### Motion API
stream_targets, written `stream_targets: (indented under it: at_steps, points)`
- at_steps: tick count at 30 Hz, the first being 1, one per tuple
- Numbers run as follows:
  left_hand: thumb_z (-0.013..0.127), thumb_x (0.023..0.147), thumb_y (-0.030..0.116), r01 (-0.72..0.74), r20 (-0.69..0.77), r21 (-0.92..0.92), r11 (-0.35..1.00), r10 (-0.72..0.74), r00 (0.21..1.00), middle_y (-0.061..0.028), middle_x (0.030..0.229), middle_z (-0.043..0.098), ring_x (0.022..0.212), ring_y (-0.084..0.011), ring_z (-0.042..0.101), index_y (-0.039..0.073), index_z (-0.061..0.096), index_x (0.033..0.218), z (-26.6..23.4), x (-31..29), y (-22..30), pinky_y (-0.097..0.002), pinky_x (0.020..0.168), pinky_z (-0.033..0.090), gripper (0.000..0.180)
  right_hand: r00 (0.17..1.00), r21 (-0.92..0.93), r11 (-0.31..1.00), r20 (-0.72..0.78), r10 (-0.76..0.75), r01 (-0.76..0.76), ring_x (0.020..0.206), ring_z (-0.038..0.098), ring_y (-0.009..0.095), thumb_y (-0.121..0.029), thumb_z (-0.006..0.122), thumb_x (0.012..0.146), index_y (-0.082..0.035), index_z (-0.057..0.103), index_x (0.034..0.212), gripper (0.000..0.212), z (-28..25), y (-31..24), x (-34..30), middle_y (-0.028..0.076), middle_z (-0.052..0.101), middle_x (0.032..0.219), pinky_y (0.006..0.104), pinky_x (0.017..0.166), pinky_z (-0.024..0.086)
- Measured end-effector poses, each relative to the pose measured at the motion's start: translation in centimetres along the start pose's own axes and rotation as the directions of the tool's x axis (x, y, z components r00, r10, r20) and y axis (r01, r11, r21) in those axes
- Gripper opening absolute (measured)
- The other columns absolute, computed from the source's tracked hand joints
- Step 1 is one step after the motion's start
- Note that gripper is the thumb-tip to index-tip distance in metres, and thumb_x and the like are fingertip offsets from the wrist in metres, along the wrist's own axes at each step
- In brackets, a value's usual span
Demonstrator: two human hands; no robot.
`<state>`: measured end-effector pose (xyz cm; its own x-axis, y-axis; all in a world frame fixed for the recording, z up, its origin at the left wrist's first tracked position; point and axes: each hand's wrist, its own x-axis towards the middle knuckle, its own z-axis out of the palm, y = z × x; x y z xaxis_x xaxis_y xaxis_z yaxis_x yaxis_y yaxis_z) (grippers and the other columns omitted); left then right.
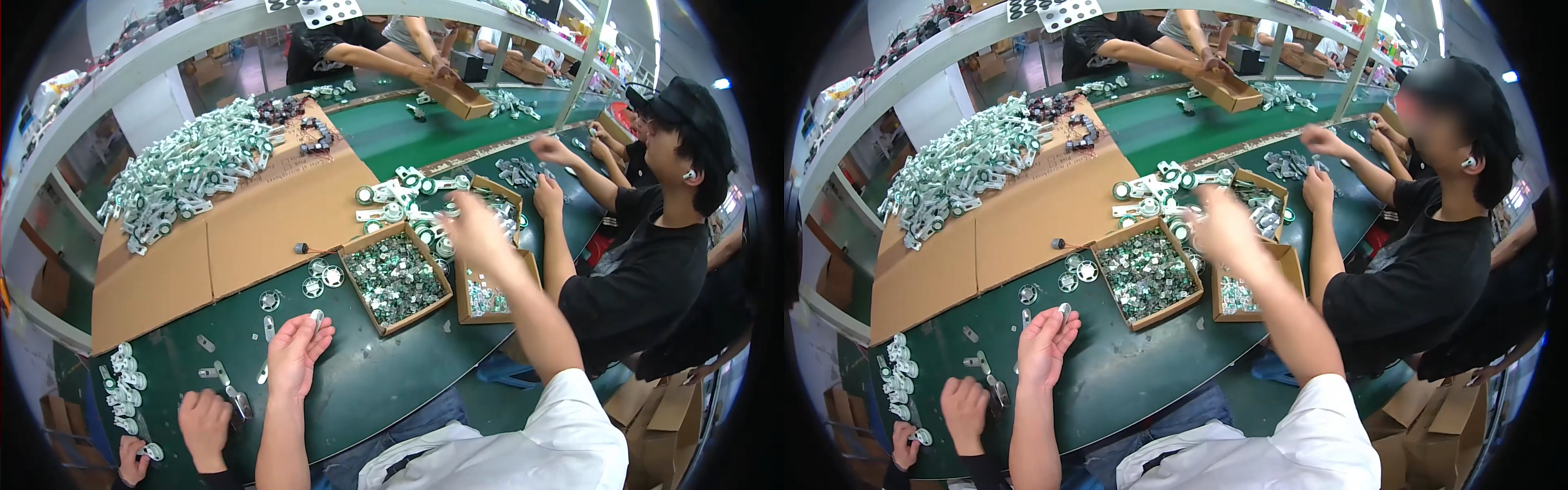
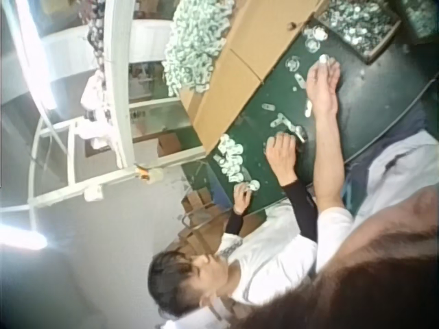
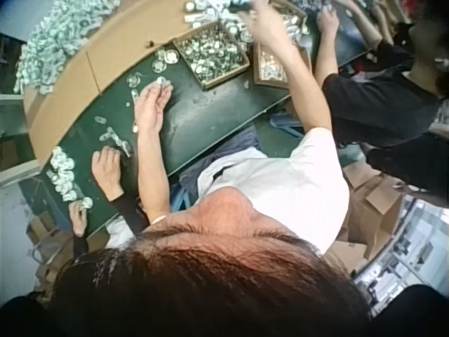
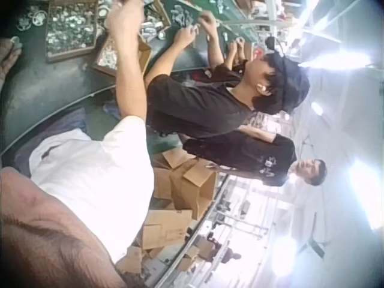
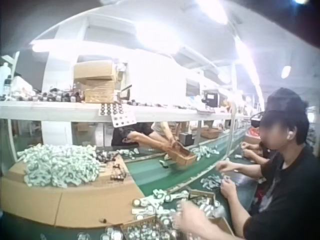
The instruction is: Assembling small electronic components by inserting circular parts into plastic housings at a factory workstation.
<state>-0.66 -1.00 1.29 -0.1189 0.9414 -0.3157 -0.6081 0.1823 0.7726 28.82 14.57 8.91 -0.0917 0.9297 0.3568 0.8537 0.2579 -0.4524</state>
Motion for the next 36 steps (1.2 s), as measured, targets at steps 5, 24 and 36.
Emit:
stream_targets:
  at_steps: [5,24,36]
  points:
    - [0.061,0.097,0.011,-0.011,0.002,0.131,0.991,0.011,1.000,-0.0142,0.100,0.070,0.087,-0.0191,0.071,0.000,0.059,0.108,0.7,0.2,0.1,-0.0287,0.078,0.059,0.016,0.823,-0.521,0.742,0.121,0.555,-0.423,0.100,0.069,0.035,-0.028,0.057,0.090,0.003,0.069,0.106,0.037,-3.6,14.6,4.1,0.025,0.069,0.108,0.0439,0.086,0.055]
    - [0.061,0.097,0.010,-0.033,0.042,0.181,0.983,0.026,0.999,-0.0152,0.100,0.069,0.087,-0.0196,0.070,-0.001,0.058,0.108,0.2,-0.1,0.2,-0.0291,0.078,0.060,0.016,0.728,0.318,0.685,0.025,0.685,-0.655,0.083,0.068,0.034,-0.003,0.050,0.083,0.002,0.063,0.097,0.020,-1.0,20.3,5.4,0.022,0.066,0.095,0.0427,0.072,0.055]
    - [0.061,0.098,0.012,-0.002,0.071,0.227,0.974,-0.014,0.997,-0.0118,0.097,0.070,0.082,-0.0167,0.070,0.002,0.059,0.105,1.5,0.3,-0.2,-0.0270,0.075,0.059,0.013,0.808,0.434,0.827,-0.301,0.506,-0.357,0.099,0.065,0.031,0.006,0.061,0.077,-0.005,0.040,0.143,0.070,-2.9,29.6,7.8,0.015,0.054,0.129,0.0445,0.067,0.058]
